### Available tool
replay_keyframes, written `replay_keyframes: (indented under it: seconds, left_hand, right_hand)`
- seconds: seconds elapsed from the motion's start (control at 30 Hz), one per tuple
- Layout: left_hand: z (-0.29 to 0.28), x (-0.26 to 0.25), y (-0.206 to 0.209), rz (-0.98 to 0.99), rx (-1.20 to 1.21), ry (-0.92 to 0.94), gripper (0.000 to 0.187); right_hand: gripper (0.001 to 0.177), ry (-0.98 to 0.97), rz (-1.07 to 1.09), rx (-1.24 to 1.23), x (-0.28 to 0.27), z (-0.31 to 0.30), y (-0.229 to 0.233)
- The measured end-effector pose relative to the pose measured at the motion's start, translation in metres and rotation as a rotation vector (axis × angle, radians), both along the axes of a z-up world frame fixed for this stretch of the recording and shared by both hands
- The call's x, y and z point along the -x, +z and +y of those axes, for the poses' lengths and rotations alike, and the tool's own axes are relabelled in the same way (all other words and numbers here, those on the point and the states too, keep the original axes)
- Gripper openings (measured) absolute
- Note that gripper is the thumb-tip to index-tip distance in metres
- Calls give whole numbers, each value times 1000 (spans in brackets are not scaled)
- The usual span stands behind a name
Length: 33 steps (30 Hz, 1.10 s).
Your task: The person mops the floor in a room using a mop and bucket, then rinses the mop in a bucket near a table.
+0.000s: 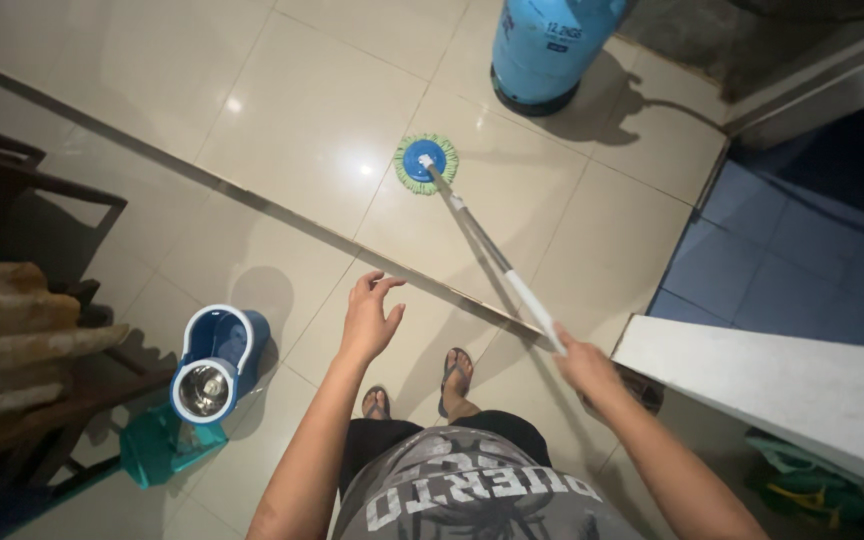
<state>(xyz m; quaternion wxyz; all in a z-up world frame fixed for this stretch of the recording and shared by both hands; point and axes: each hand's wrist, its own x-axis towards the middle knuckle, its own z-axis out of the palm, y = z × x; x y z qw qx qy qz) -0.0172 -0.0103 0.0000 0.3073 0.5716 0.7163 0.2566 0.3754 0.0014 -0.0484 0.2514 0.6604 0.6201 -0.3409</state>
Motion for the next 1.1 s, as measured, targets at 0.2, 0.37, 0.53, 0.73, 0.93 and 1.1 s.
replay_keyframes:
  seconds: [0.2,0.37,0.53,0.73,0.93,1.1]
  left_hand:
    - [11,-13,-12,-43,32,-9,46]
    - [26,-40,-11,-57,-25,-61,46]
    - [20,-41,-5,-56,-11,-67,45]
    - [-14,-30,-7,-75,50,22,44]
    - [-58,-9,-11,-38,67,107,44]
    - [-90,13,-14,-31,120,143,44]
  right_hand:
    - [67,-125,-110,-17,-96,-24,3]
    - [69,-118,-183,-5,-155,-70,9]
    - [73,-67,-80,-130,-153,-49,-29]
    - [78,-87,81,-147,-55,73,-46]
    - [83,-192,156,-106,55,129,0]
    - [81,-265,132,-46,107,110,-2]
